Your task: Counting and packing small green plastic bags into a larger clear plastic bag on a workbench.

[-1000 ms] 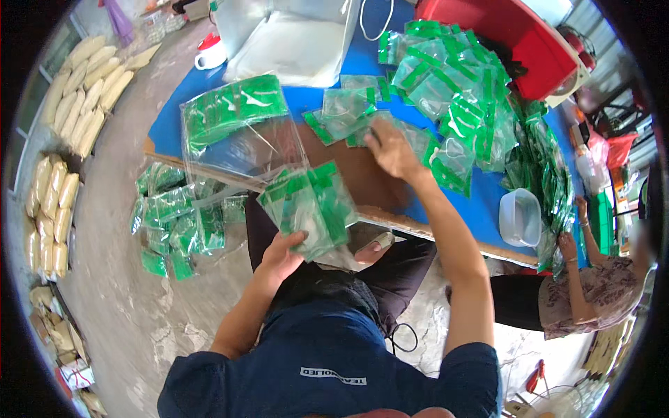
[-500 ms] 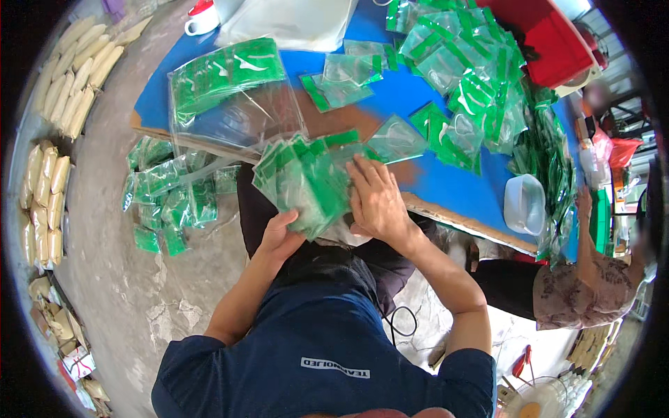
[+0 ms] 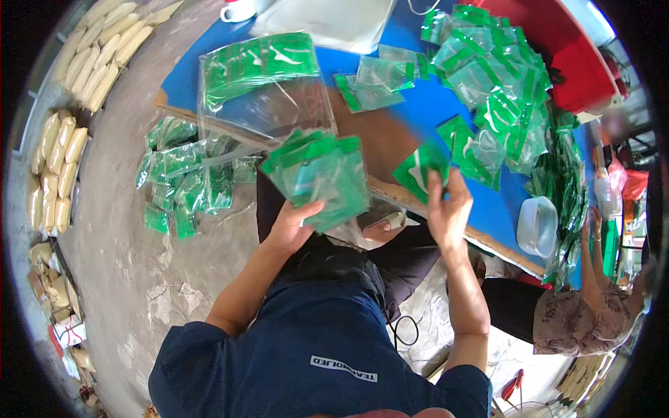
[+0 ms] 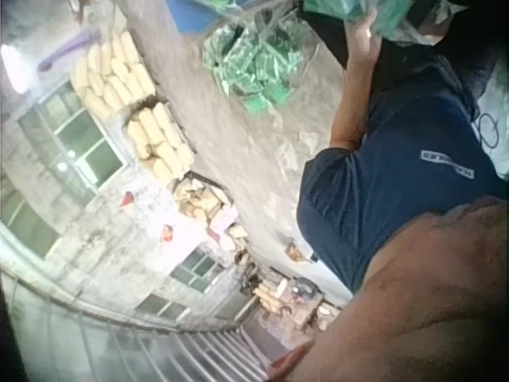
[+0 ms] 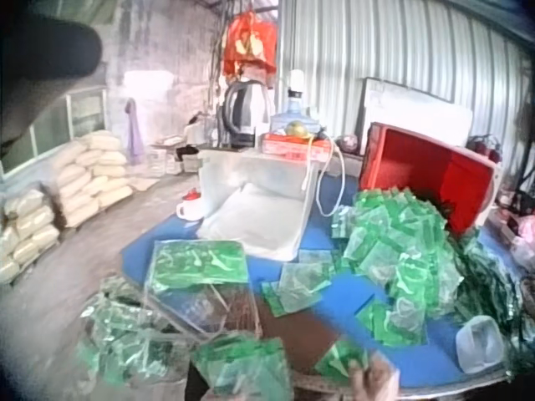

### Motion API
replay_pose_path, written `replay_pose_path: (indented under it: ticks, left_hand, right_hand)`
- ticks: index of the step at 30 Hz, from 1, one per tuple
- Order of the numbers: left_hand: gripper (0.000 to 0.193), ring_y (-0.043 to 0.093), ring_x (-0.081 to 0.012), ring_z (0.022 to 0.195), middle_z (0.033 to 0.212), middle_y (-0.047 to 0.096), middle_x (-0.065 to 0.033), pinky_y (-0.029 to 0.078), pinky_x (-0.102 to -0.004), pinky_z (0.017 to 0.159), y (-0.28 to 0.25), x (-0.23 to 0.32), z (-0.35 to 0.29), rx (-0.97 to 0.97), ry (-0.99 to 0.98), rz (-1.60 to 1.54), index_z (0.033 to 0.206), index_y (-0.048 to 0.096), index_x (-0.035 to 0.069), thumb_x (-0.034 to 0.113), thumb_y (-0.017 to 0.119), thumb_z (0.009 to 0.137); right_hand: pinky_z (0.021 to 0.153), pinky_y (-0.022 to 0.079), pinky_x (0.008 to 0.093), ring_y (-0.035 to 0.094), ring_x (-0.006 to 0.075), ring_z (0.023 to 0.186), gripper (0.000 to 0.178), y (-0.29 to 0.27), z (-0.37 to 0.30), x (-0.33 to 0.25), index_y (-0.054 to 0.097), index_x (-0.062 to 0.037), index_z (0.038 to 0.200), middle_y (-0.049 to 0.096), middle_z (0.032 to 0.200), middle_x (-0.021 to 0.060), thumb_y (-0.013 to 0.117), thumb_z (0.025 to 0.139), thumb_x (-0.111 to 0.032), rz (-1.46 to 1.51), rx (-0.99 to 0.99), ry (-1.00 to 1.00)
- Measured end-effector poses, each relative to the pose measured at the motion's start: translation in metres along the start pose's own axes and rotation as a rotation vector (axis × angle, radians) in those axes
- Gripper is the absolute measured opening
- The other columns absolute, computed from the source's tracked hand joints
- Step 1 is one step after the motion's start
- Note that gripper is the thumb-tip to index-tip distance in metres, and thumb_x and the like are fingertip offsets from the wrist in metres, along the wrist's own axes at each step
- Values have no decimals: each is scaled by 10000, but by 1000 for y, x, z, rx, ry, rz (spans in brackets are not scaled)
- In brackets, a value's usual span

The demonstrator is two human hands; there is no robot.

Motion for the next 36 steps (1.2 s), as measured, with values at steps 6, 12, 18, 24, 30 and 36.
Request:
replay_pose_path:
  ticks: [6, 12, 18, 24, 30, 36]
  left_hand:
    - [424, 619, -186, 1078, 1214, 620, -60, 481, -369, 949, 10, -5, 1, 54, 201, 161, 1323, 497, 30, 49, 629, 921]
    - [804, 562, -172, 1161, 1289, 564, -35, 472, -366, 965, 13, -11, 5, -28, 223, -43, 1363, 458, 42, 495, 797, 792]
    - [567, 589, -188, 1135, 1225, 609, -46, 472, -373, 976, 2, 12, 2, 138, 182, 201, 1326, 511, 41, 189, 786, 853]
    - [623, 571, -250, 1213, 1307, 588, -87, 457, -411, 1028, -5, 6, -7, 44, 50, -8, 1387, 472, 46, 59, 746, 828]
    - [683, 553, -271, 1242, 1336, 568, -104, 447, -437, 1045, -16, 4, -13, -27, -34, -47, 1412, 440, 40, 46, 738, 798]
    - [626, 559, -278, 1225, 1321, 569, -119, 444, -441, 1056, -3, 2, 2, -7, -128, -22, 1399, 444, 10, 20, 685, 821]
  right_hand:
    - [642, 506, 320, 553, 165, 740, 531, 107, -29, -47, 602, 40, 1250, 558, 916, 103, 385, 1064, -408, 546, -586, 347]
    - [797, 510, 342, 552, 175, 901, 533, 133, -33, -38, 507, 66, 1342, 511, 1120, 96, 430, 1054, -375, 1058, -343, 638]
    - [825, 543, 390, 610, 246, 1105, 534, 136, 21, -66, 541, 78, 1265, 619, 1154, 222, 508, 1020, -395, 910, -761, 547]
    - [992, 446, 548, 530, 424, 1232, 511, 167, 166, -3, 540, -28, 1317, 572, 1289, 262, 548, 976, -407, -316, 74, -181]
    - [1060, 390, 557, 474, 475, 1258, 540, 126, 111, 32, 497, -53, 1368, 515, 1366, 253, 586, 950, -384, -594, -9, -295]
    - [941, 515, 428, 609, 392, 1105, 420, 86, 91, 45, 546, -40, 1296, 629, 1208, 226, 595, 880, -11, -470, -112, -398]
Point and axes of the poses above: each hand's wrist, its own z-axis towards the middle knuckle, its own y-axis out of the palm, x = y × z, the point moved 10 cm from there along z, towards the middle knuckle
